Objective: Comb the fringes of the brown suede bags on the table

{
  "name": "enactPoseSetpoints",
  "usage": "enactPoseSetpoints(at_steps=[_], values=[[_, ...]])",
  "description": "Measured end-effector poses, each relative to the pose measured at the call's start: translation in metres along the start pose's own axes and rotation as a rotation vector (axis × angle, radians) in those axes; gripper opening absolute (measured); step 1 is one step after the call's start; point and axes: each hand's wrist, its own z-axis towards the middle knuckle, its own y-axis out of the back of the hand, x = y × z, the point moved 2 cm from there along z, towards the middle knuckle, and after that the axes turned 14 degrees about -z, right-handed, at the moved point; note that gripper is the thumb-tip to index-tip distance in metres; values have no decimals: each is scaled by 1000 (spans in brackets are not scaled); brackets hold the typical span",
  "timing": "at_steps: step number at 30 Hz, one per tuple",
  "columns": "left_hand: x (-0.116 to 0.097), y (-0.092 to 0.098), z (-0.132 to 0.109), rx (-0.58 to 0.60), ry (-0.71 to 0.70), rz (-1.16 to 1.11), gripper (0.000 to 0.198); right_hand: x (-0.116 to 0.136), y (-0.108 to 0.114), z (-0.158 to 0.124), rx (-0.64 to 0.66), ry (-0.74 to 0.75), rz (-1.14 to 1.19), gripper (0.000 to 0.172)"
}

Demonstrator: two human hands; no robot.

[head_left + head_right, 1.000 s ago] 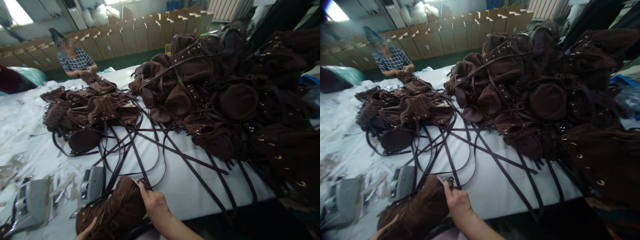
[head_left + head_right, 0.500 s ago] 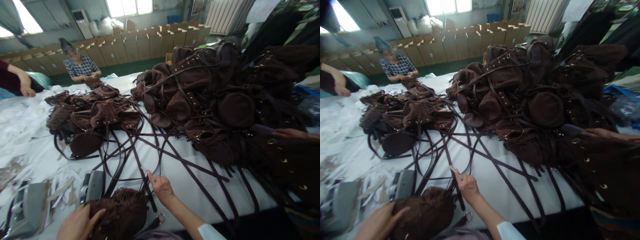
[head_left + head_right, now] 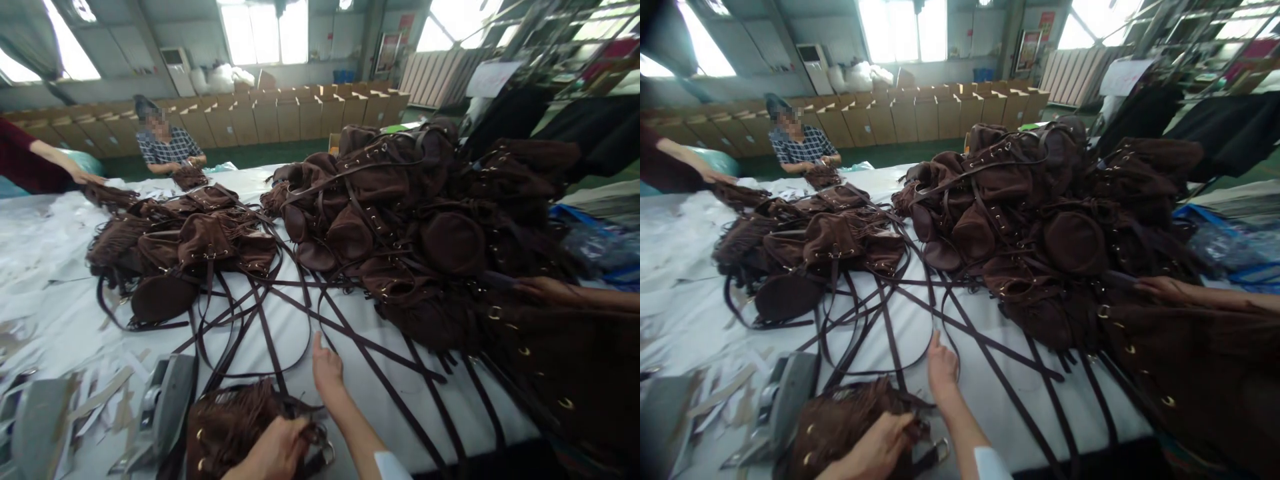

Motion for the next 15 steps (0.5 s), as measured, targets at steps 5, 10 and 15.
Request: enactPoseSetpoints(at_steps=[5,10,15], values=[[-19,37,-6,-12,45,-69,34,-46,-7,13,53,-41,38,57],[2,125,-56,-779,83,-30,72,-66,-6,-30,21,-127,154,45],[75,85,-111,-921,446,-238,76,-15,15,-99,-239,196,252,56]])
